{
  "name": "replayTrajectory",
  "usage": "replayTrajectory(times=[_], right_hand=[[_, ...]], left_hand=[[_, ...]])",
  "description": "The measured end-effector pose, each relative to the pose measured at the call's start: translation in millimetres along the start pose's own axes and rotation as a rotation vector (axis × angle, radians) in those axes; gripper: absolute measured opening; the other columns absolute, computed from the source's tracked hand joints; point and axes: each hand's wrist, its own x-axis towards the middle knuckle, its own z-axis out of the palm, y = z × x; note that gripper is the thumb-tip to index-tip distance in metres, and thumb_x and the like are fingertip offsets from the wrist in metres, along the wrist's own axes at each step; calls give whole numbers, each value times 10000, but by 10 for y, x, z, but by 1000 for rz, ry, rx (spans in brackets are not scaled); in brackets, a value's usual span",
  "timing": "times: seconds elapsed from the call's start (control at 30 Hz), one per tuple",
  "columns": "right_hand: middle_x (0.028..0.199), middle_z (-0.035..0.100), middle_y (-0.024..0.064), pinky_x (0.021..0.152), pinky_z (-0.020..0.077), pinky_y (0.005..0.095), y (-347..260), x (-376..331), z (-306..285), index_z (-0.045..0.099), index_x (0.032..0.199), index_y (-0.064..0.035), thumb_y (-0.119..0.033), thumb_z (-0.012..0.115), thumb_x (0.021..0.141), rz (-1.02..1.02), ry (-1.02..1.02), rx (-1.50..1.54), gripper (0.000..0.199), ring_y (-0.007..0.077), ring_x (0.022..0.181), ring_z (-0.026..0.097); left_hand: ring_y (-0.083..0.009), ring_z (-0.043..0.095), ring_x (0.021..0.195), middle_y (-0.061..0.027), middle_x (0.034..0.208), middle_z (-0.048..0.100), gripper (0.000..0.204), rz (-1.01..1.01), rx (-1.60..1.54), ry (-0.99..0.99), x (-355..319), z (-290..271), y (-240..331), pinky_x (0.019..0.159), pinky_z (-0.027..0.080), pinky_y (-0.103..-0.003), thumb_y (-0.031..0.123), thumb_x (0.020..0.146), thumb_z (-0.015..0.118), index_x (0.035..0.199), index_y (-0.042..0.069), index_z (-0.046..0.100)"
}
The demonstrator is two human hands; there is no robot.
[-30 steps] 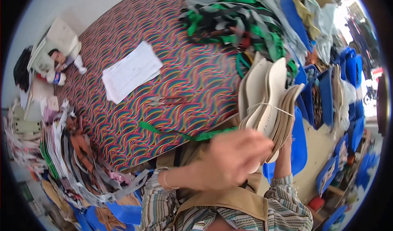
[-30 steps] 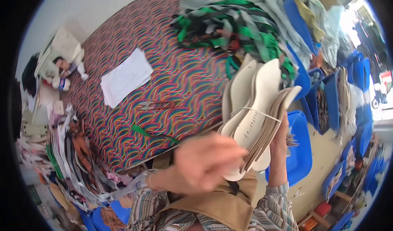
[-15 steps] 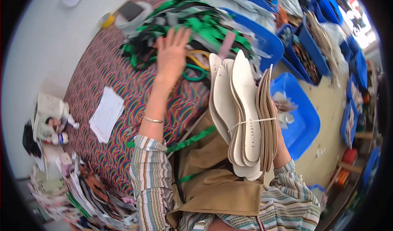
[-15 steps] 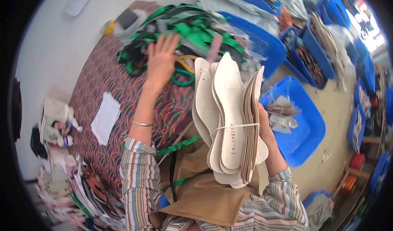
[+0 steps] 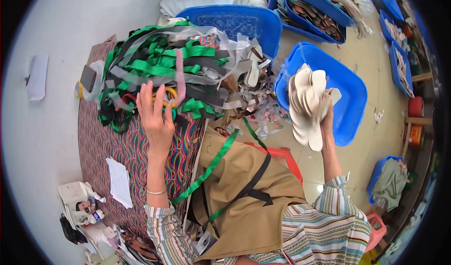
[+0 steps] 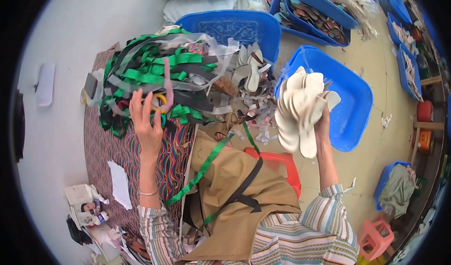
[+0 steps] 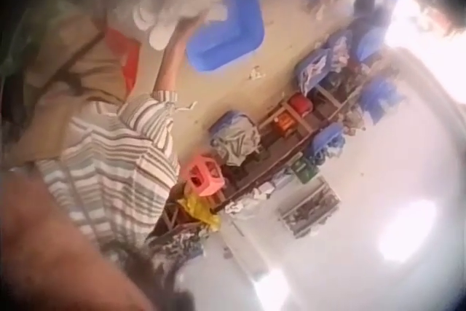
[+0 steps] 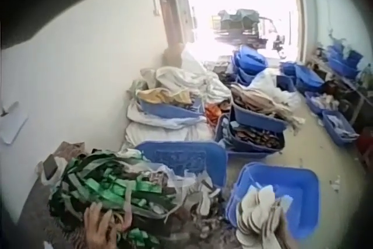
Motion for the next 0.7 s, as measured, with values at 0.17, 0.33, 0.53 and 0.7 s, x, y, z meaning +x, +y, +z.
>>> replayTrajectory(times=[0.17, 0.33, 0.53, 0.7], right_hand=[[1376, 535, 119, 1076, 406, 452, -3, 461, -473, 429, 1414, -86, -383, 606, 950, -237, 87, -177, 579, 268, 1251, 522], [1372, 536, 105, 1091, 379, 492, 152, 502, -1294, 428, 1417, -90, -397, 655, 909, -183, 233, -187, 635, 279, 1277, 492], [1330, 552, 101, 997, 436, 566, 433, 34, -1896, 438, 1409, -96, -443, 718, 833, -19, 499, -228, 728, 312, 1219, 524], [1313, 558, 96, 907, 491, 561, 391, 123, -1987, 461, 1386, -102, -426, 730, 822, -57, 567, -336, 704, 300, 1176, 555]], left_hand=[[-383, 376, 1365, -178, 1468, 411, 463, 58, -21, -134, 12, 157, 233, 1128, 302, -491, 28, 887, 591, 1346, 58, 539], [-374, 370, 1376, -180, 1473, 411, 465, -63, -159, -245, -44, 228, 226, 1128, 297, -459, 30, 904, 573, 1365, 32, 520], [-363, 367, 1383, -177, 1481, 408, 460, -109, -190, -253, -23, 288, 241, 1132, 290, -445, 46, 917, 565, 1374, 18, 514], [-352, 381, 1384, -175, 1492, 398, 459, -68, -132, -262, -19, 286, 208, 1117, 326, -423, 62, 947, 516, 1404, 30, 488]])
